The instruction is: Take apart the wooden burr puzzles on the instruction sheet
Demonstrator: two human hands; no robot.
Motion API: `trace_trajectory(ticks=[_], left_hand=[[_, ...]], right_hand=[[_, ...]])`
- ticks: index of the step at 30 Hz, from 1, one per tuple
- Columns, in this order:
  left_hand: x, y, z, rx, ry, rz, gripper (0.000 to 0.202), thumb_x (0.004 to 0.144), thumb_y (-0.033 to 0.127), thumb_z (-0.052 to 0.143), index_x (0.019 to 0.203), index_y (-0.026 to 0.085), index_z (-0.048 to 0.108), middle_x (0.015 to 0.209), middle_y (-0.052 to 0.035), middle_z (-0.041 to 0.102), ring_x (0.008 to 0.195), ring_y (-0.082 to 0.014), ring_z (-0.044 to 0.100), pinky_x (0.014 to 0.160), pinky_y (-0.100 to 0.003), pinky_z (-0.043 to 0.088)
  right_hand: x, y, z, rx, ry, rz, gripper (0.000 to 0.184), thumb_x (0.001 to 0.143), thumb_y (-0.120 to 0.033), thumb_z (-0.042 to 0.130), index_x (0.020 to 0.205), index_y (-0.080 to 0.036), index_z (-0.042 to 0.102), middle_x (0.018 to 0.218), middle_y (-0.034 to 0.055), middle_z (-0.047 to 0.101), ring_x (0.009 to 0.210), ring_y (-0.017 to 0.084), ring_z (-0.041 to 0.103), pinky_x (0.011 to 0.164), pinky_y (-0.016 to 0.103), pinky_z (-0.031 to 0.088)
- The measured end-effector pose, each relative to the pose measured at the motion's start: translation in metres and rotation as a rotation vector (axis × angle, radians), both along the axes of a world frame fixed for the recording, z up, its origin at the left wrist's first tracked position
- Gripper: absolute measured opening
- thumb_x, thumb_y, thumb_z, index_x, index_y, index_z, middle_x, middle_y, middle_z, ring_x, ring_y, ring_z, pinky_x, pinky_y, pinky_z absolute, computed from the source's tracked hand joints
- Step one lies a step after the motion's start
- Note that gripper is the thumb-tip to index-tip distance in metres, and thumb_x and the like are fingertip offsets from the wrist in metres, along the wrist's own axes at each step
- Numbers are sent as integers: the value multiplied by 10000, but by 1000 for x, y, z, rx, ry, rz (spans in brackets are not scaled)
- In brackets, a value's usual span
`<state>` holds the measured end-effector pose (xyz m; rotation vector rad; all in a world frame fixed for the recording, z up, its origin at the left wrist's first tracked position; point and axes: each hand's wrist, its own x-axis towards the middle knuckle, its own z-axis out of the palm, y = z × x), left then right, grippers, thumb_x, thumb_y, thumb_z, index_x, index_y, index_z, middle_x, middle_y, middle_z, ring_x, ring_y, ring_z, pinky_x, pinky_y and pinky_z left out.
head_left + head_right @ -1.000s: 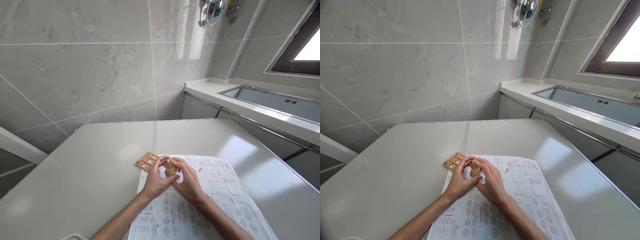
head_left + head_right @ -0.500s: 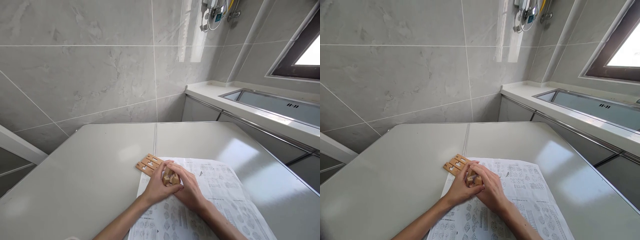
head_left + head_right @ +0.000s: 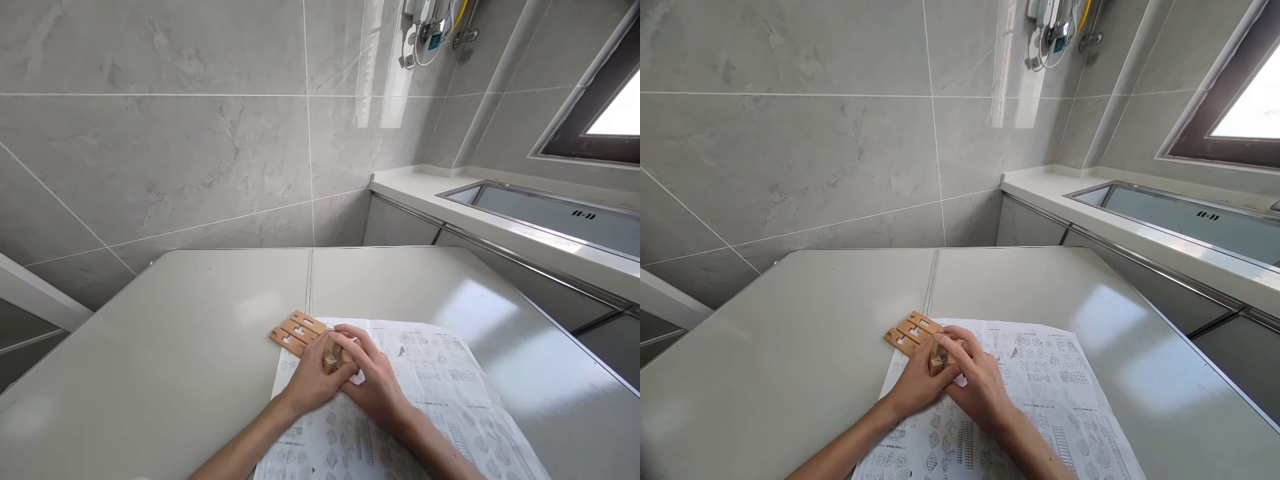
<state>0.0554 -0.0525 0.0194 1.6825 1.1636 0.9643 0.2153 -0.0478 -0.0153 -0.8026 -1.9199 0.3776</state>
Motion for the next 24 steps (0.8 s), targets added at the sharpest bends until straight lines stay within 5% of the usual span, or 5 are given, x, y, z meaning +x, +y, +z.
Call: trace_trajectory(ticks=[12, 15, 18, 24], left_hand=[[-8, 6, -13, -44, -178, 31, 547, 1076, 669, 402, 938, 205, 657, 925, -59, 665, 867, -224, 598, 855, -374, 524], [-10, 6, -11, -104, -232, 34, 566, 1086, 663, 377, 1198, 215, 704, 1197, -98, 715, 1108, -270, 650, 1046, -419, 516], [-12, 5, -9, -108, -214, 0, 576, 1092, 634, 404, 1421, 224, 641, 1478, -116, 631, 1392, -300, 555, 1233, -458, 401], [-10, 7, -6, -13, -162, 17, 543, 1107, 596, 392, 1372, 229, 691, 1545, -109, 595, 1493, -299, 472, 1292, -472, 337]], right_hand=[[-2, 1, -6, 0, 50, 3, 573, 1043, -144, 623, 1584, -284, 497, 1485, 124, 651, 1365, 268, 653, 1093, 429, 623], [-2, 2, -1, 28, 82, -15, 439, 1056, -150, 616, 1479, -265, 589, 1402, 120, 699, 1300, 257, 692, 1048, 405, 640], [-2, 4, 5, 13, 120, -28, 265, 1053, -143, 617, 1287, -256, 667, 1239, 95, 752, 1125, 234, 748, 898, 352, 666], [1, 6, 10, 37, 53, -31, 275, 1060, -96, 548, 1274, -254, 616, 1184, 81, 748, 967, 202, 725, 774, 323, 608]])
